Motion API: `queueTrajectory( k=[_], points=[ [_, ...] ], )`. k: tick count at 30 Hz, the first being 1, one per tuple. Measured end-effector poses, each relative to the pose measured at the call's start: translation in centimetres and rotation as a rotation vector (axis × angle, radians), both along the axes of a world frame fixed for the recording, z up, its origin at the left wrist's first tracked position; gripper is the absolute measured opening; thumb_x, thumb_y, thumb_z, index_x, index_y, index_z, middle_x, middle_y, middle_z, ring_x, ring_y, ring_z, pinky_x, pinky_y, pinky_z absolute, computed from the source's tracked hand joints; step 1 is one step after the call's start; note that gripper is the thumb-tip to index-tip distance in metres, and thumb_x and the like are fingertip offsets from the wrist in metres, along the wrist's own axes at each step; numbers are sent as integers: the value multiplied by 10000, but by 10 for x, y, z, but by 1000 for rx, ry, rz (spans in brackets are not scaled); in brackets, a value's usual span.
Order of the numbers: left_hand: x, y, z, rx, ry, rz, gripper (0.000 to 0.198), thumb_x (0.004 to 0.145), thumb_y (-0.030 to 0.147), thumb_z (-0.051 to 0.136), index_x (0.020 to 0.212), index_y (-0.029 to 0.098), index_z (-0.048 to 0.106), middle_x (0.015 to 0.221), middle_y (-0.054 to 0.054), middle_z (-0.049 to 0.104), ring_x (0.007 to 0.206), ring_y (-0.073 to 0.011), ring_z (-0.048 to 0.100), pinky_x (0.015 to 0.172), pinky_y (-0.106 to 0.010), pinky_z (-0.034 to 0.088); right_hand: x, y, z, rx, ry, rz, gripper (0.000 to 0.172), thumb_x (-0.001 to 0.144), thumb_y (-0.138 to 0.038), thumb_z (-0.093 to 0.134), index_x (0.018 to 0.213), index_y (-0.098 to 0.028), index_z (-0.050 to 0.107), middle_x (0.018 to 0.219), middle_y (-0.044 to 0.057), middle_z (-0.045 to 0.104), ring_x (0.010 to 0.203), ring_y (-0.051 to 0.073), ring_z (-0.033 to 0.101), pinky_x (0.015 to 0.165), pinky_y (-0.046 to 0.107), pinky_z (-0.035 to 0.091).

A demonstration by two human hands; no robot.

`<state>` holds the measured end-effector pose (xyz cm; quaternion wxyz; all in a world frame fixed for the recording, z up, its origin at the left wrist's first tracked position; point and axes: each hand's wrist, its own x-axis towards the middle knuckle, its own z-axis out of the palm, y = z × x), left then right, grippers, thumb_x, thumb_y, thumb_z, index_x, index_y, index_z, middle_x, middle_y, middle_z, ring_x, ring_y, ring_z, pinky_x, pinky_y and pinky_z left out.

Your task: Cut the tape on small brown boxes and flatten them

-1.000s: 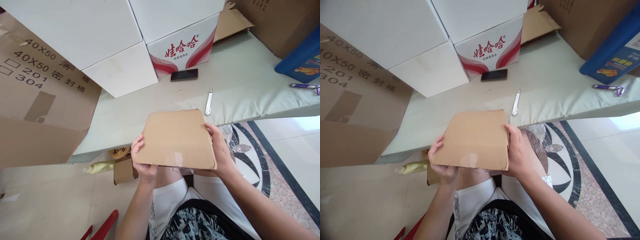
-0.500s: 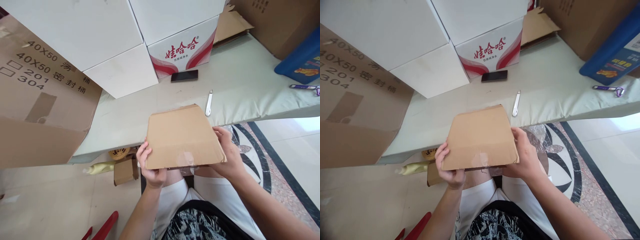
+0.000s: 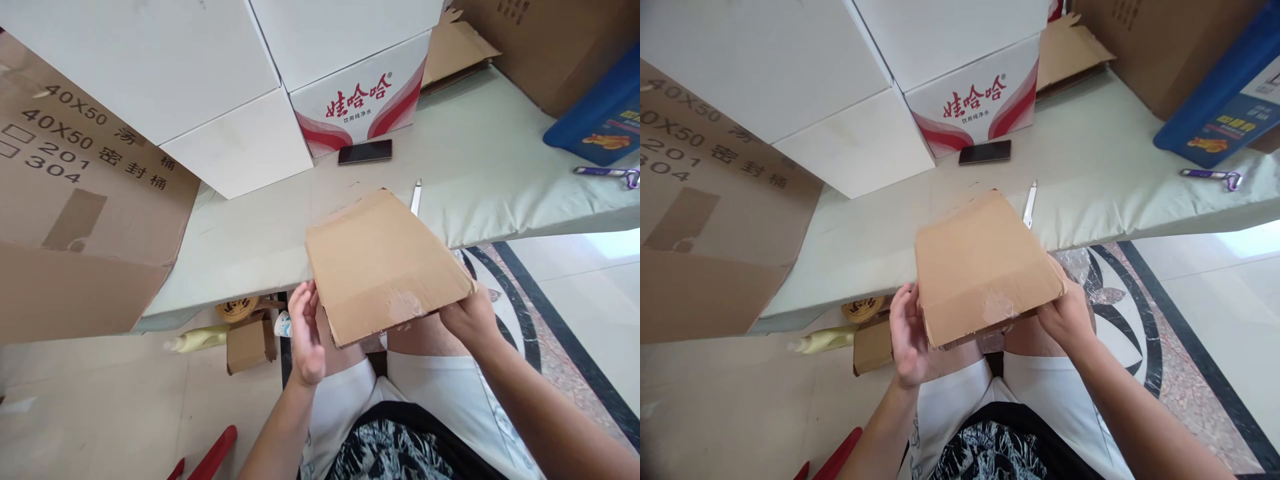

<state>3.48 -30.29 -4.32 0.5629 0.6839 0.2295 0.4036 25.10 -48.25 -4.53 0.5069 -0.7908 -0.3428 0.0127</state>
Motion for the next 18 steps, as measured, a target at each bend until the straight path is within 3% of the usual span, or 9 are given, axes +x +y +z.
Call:
queueTrajectory(
  k=[3,5,7,10,14,16,18],
  points=[
    [4,21,10,-355,36,5,740,841,675,672,1442,267,534,1583,-145,491,1508,-335,441,1207,-462,424,1,-13,-5,55,55,100,521,895,-186,550,1405,-252,632,1296,86,748,1193,311,721,912,411,616],
    [6,38,19,-498,98,25,786,756,689,757,1385,253,578,1508,-135,585,1450,-346,512,1141,-443,489,-2,-21,-3,88,60,209,499,924,-212,574,1419,-247,631,1237,75,776,1088,279,766,849,339,631],
    [3,55,27,-566,222,-20,759,683,707,803,1230,198,670,1316,-146,714,1278,-372,650,1028,-450,560,-4,-27,4,121,57,321,460,967,-252,567,1423,-255,632,1161,63,801,907,228,799,745,264,628],
    [-7,78,36,-562,428,-252,702,592,647,893,1063,155,724,1072,-148,784,1084,-381,732,938,-466,590,-5,-32,16,168,71,403,434,1021,-317,525,1444,-301,619,1117,50,815,783,198,796,673,223,613],
    [-18,95,41,-512,481,-530,767,540,584,940,1136,154,720,1046,-154,776,1095,-395,725,956,-495,582,-1,-36,25,184,139,507,471,1023,-370,553,1493,-357,572,1261,45,775,1012,232,793,835,242,630],
    [-19,95,40,-503,433,-529,826,520,602,937,1174,162,691,1028,-148,766,1084,-396,725,936,-496,590,-2,-36,25,170,152,532,488,1028,-366,549,1516,-371,542,1414,40,693,1199,246,729,984,279,599],
    [-15,90,38,-499,348,-419,889,513,630,927,1223,179,640,1063,-145,748,1106,-389,714,931,-482,593,-7,-33,25,169,150,502,507,1021,-355,569,1525,-376,529,1494,31,632,1327,257,650,1100,328,545]
  ],
)
